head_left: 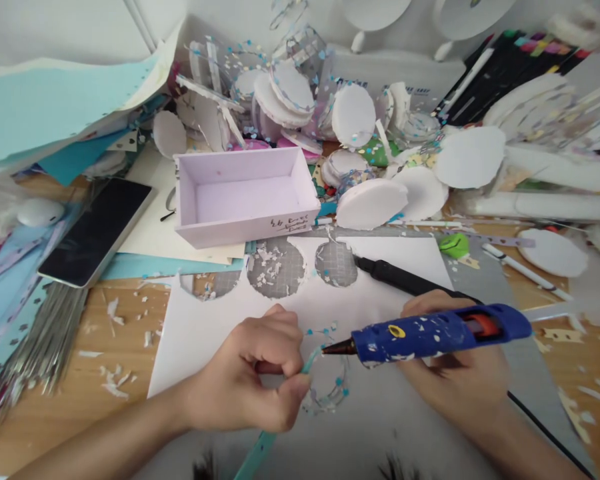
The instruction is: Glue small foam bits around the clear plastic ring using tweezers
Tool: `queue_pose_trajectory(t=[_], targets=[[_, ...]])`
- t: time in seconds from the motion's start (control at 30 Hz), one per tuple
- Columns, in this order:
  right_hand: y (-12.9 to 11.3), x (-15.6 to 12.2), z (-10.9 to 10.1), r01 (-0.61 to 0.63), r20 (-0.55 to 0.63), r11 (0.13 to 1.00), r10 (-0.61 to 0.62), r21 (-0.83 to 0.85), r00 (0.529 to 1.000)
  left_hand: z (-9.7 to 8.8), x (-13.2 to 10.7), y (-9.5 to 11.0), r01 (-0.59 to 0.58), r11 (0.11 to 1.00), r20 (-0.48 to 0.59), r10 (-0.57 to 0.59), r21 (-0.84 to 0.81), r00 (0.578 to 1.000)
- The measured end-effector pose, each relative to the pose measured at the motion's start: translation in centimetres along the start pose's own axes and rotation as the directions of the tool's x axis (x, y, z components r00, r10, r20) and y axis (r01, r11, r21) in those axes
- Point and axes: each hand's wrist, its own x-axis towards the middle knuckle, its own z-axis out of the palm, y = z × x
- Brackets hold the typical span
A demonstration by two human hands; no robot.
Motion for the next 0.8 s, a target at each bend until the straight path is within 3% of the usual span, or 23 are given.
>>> queue_pose_trajectory(t=[0.8], targets=[[0.06, -0.12, -0.10, -0.032, 0.044, 0.999, 0.034, -0.032, 0.998, 0.04, 0.05, 0.09, -0.008, 1.000, -0.006, 0.008, -0.012, 1.000]])
